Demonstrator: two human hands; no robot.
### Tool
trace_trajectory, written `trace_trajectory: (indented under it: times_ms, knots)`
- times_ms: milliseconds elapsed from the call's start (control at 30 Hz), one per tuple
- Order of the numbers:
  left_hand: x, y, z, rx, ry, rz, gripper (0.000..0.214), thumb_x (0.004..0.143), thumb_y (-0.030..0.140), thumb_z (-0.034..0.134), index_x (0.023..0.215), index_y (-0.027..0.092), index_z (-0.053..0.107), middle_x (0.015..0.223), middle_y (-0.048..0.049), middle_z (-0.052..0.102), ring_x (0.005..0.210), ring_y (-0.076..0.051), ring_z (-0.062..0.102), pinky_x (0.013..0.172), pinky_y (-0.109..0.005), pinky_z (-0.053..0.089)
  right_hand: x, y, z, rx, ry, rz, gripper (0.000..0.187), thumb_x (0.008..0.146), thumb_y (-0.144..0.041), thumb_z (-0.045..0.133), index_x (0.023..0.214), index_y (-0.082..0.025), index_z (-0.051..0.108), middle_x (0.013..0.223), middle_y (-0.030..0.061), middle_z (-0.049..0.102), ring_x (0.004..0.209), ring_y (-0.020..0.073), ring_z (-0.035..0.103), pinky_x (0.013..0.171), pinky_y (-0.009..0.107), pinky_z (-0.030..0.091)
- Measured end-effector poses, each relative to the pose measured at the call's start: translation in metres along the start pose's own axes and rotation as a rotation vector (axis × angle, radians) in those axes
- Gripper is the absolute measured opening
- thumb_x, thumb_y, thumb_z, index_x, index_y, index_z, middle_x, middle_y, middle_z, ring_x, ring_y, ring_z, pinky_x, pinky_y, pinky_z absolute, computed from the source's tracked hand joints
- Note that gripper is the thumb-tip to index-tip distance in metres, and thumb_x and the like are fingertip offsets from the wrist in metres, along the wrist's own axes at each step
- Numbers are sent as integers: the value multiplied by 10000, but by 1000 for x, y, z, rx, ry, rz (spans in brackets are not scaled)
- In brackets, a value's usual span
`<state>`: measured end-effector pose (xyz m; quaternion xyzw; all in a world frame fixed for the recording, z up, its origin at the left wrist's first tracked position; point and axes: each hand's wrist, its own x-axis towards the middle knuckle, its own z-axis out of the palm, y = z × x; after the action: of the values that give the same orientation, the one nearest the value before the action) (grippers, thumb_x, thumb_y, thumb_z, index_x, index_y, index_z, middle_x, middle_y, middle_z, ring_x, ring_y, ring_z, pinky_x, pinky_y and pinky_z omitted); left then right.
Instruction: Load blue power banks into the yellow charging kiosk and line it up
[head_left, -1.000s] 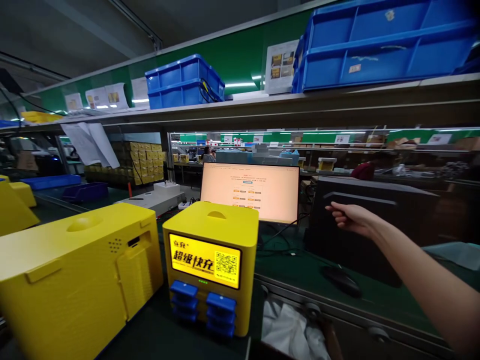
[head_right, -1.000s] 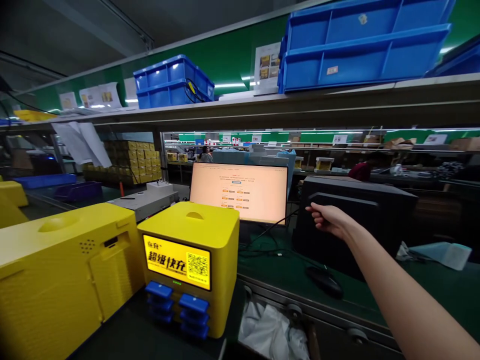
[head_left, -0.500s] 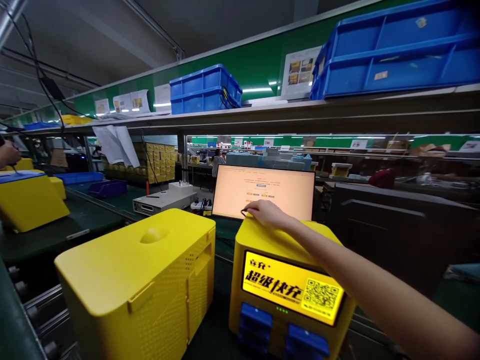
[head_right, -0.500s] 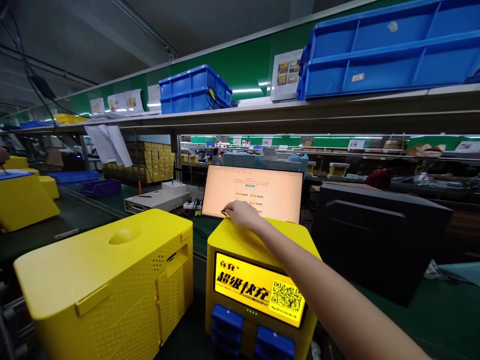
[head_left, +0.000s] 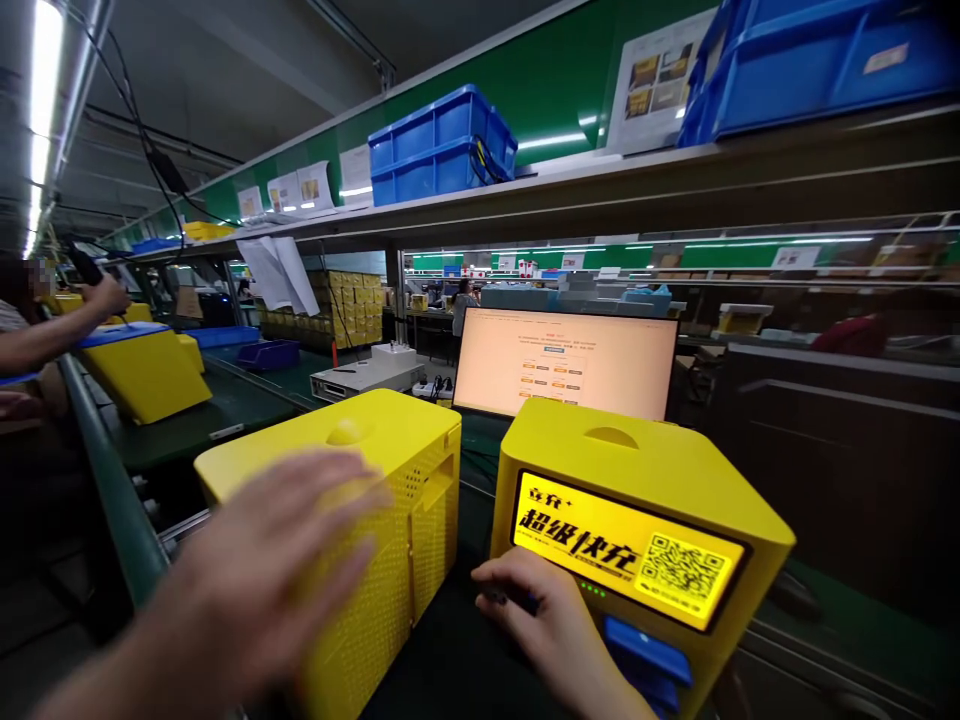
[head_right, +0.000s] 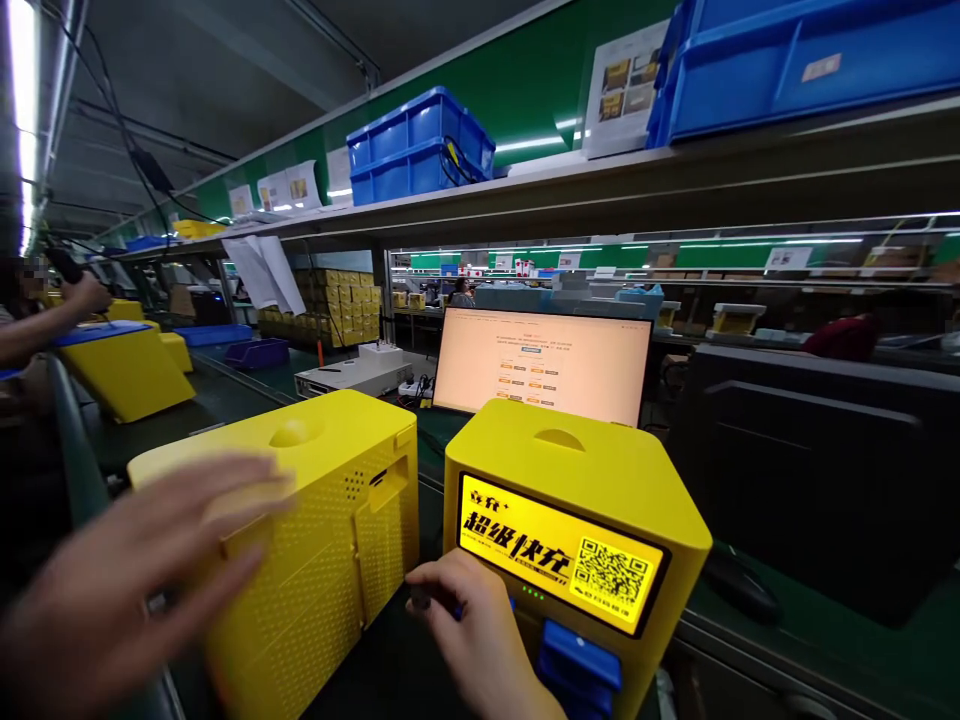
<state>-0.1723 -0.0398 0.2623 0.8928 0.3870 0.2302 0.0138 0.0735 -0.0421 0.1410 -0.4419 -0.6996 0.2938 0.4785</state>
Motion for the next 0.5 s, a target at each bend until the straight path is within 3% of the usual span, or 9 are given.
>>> trace_trajectory:
  times_ms: [33, 100, 200, 233, 300, 400, 500]
  knots:
    - [15, -18, -18, 179, 73, -86, 570, 889, 557, 297, 1243, 174, 528, 1339, -72, 452, 1261, -339, 306, 1060, -563, 161, 1, 4, 4, 97, 28, 15, 87, 763, -277, 646, 846, -271, 671, 885, 14, 623, 841, 193, 587, 760, 320, 459]
    - [47, -49, -38, 401, -30, -302, 806, 804, 721, 299, 1264, 90, 502, 1311, -179, 460, 1166, -416, 392, 962, -629, 248, 6, 6, 11, 262, 65, 45, 105, 763, -352, 650, 805, -257, 664, 941, 24, 621, 939, 216, 571, 838, 341, 436]
    - [83, -81, -36, 260, -268, -380, 760, 838, 717, 191, 1354, 196, 393, 1394, -178, 364, 1149, -385, 443, 961, -560, 299, 19, 2, 22, 423, 133, 120, 207, 792, -408, 603, 896, -238, 550, 741, -10, 596, 758, 200, 603, 715, 326, 467]
    - [89, -88, -32, 206, -302, -371, 709, 843, 711, 196, 1359, 261, 380, 1429, -149, 324, 1188, -372, 418, 991, -542, 275, 24, 0, 24, 384, 171, 119, 221, 808, -408, 579, 933, -238, 513, 683, -29, 564, 665, 184, 588, 643, 309, 465]
    - [95, -98, -25, 145, -313, -349, 633, 832, 713, 266, 1340, 356, 387, 1467, -90, 278, 1262, -346, 348, 1042, -517, 215, 35, -2, 29, 144, 236, 25, 198, 855, -361, 512, 1002, -229, 494, 753, -7, 592, 676, 175, 589, 634, 301, 470]
    - [94, -104, -23, 69, -300, -295, 565, 841, 676, 340, 1304, 369, 440, 1462, -53, 301, 1301, -297, 311, 1082, -463, 170, 53, -6, 33, -215, 221, -146, 223, 899, -254, 421, 1061, -188, 560, 1014, 75, 641, 916, 200, 599, 810, 336, 471]
    - [93, -103, -27, 22, -300, -225, 521, 856, 632, 376, 1289, 356, 464, 1454, -32, 321, 1312, -276, 299, 1096, -431, 148, 68, -10, 35, -305, 182, -165, 265, 905, -218, 404, 1068, -147, 600, 1009, 114, 660, 917, 235, 615, 817, 365, 479]
